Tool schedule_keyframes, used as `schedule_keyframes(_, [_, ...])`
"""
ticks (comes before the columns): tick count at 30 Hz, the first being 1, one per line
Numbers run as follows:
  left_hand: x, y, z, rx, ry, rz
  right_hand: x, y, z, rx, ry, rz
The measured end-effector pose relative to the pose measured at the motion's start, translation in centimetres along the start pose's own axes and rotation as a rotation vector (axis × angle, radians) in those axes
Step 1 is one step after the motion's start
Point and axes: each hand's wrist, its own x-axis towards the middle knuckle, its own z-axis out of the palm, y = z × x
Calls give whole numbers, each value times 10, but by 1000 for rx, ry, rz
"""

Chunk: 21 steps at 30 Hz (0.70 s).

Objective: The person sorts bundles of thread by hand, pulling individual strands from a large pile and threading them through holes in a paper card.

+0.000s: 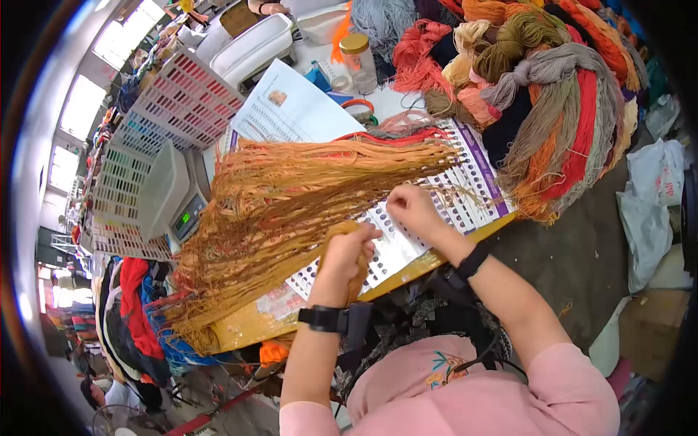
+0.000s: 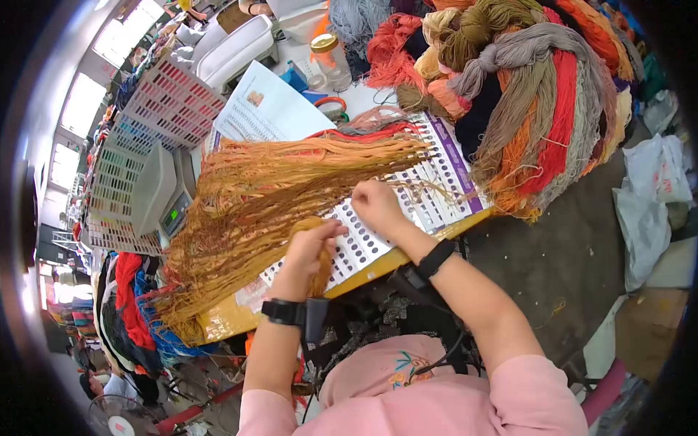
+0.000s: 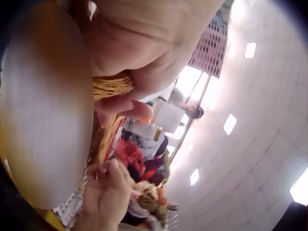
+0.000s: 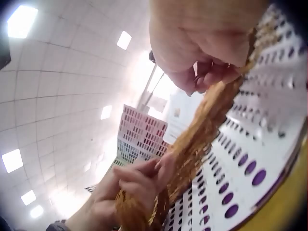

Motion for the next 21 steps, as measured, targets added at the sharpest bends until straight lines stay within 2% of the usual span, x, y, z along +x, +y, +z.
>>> schedule_keyframes(1, [9,-2,6,113,25,-37,-2,-2,2,-185,-36,-100])
schedule_keyframes(3, [16,-2,12,240,55,5,-8,-2,4,-290,-18,-206])
schedule_keyframes(6, [10,4,15,392,93,44,-5,4,-5,-219,-103,-131])
schedule_keyframes(7, [7,5,14,441,104,52,-6,4,-5,-245,-98,-200])
schedule_keyframes(10, [10,4,13,129,39,86,-14,-9,-1,-317,-106,-393])
schedule_keyframes(11, [11,5,13,7,9,99,-15,-12,-2,-313,-111,-398])
schedule_keyframes(13, [18,-2,14,39,56,105,-18,-13,-4,-309,-119,-400])
schedule_keyframes(14, [23,-5,14,55,89,96,-16,-10,-5,-258,-191,-350])
schedule_keyframes(18, [23,-9,18,152,188,135,-16,-10,-3,-227,-155,-293])
schedule_keyframes(21, [2,1,6,-237,87,180,-18,-11,-2,-233,-95,-290])
